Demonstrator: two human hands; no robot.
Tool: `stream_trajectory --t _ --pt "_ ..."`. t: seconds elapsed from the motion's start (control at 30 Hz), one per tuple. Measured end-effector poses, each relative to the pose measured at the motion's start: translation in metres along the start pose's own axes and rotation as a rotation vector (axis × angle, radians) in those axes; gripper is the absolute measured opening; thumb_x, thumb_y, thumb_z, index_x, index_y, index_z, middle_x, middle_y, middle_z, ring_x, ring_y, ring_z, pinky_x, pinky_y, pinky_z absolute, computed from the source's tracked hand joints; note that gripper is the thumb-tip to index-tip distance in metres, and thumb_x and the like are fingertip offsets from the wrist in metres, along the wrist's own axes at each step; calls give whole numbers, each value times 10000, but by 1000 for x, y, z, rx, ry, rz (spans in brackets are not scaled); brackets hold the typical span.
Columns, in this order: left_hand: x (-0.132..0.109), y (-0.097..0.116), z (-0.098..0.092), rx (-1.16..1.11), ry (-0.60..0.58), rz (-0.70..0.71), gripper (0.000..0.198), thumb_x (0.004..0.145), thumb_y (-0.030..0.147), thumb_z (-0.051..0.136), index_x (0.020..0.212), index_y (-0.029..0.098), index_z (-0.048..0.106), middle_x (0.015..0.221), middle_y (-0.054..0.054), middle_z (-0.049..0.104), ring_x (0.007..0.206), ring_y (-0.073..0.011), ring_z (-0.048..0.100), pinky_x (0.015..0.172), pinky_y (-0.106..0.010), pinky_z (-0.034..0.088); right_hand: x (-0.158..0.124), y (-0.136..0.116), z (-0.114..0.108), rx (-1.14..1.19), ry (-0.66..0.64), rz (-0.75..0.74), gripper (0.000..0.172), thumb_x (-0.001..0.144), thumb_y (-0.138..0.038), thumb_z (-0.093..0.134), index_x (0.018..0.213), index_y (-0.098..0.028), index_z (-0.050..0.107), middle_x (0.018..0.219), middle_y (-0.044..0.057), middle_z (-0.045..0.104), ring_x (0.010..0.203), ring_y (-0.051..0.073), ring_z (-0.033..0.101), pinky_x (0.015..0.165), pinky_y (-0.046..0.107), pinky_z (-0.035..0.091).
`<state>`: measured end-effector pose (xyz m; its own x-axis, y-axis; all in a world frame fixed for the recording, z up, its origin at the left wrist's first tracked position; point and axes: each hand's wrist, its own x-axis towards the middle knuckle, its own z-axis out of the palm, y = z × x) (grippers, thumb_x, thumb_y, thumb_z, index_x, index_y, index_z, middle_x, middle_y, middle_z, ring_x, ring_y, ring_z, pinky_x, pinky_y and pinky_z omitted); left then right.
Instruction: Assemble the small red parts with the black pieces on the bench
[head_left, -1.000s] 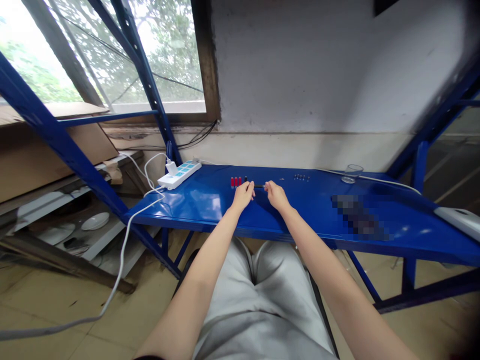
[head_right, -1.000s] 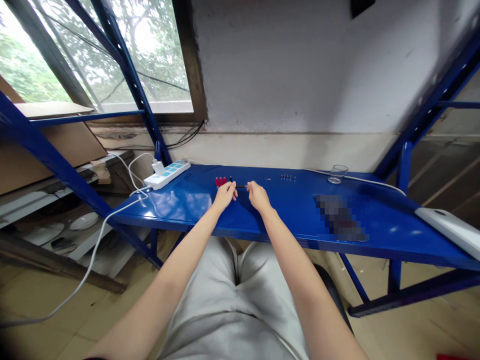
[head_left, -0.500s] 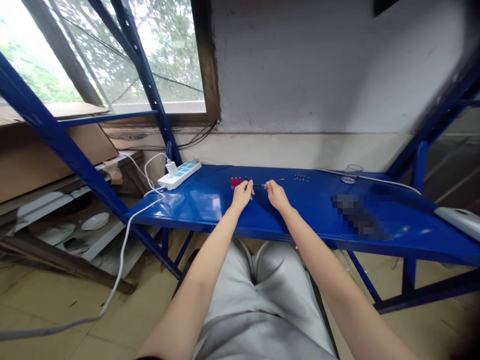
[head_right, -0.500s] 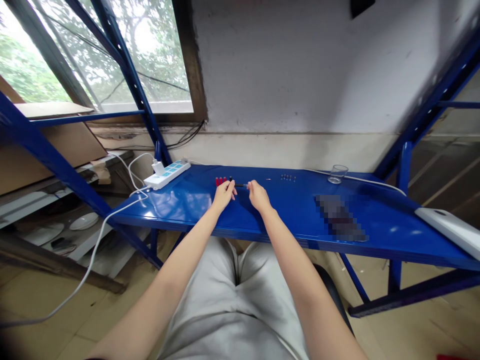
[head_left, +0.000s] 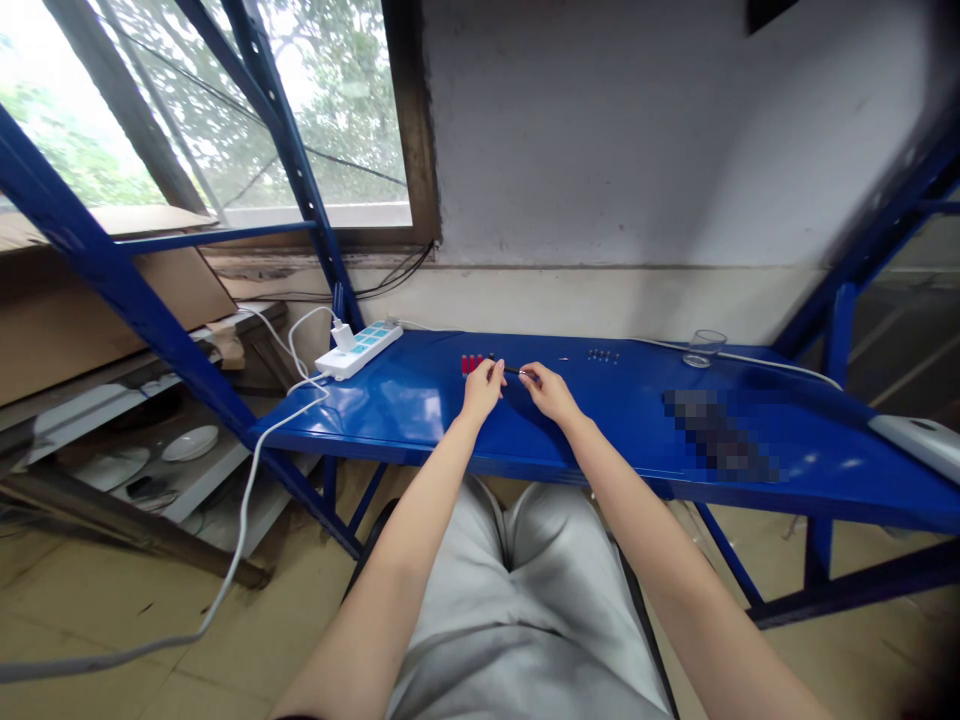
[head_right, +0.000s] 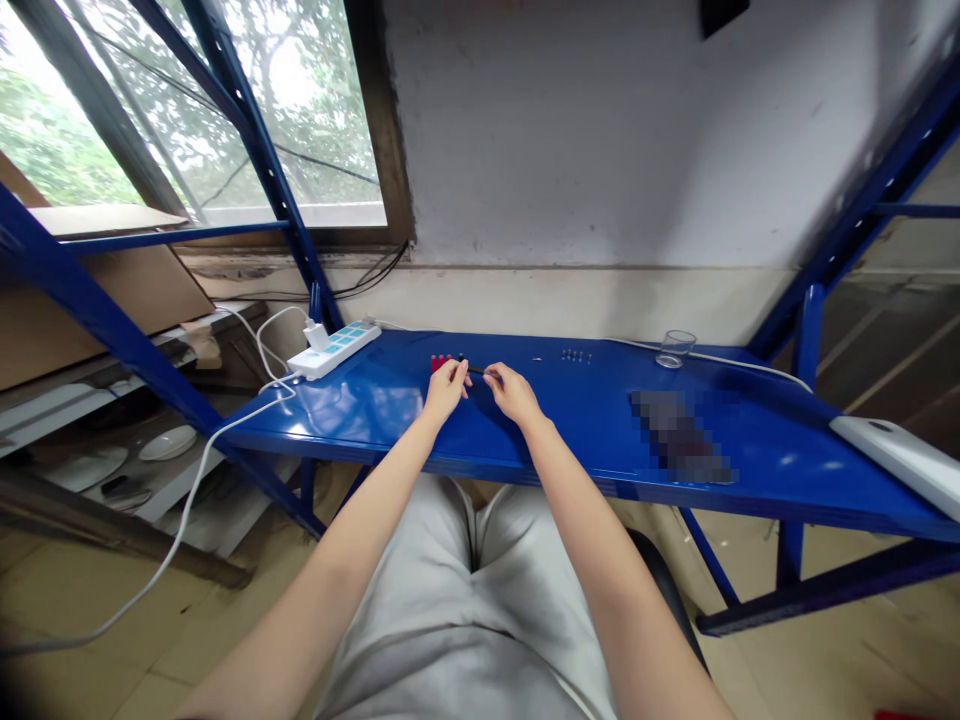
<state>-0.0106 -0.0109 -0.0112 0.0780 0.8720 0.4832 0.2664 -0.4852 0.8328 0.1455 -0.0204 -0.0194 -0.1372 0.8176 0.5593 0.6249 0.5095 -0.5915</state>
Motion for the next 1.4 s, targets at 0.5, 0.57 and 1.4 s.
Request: stream_trajectory --t 0.5,0.57,1.4 --pt "0 4 -3 -19 102 -25 375 822 502 428 655 173 492 557 26 539 410 -57 470 469 -191 391 3 -2 -4 101 168 19 299 830 -416 444 910 -179 608 915 87 599 687 151 530 663 298 442" --pt "1 2 -1 -28 0 -20 356 802 491 468 658 168 511 544 28 547 399 -60 477 454 -192 385 5 -2 -3 196 158 28 319 806 -447 472 885 -177 620 914 82 607 699 147 541 668 297 450" --pt "2 -5 -1 28 42 68 357 861 428 394 933 177 638 844 -44 641 473 -66 510 517 -218 435 7 6 3 283 30 130 305 670 -471 591 669 -167 576 614 27 598 564 140 525 562 267 415"
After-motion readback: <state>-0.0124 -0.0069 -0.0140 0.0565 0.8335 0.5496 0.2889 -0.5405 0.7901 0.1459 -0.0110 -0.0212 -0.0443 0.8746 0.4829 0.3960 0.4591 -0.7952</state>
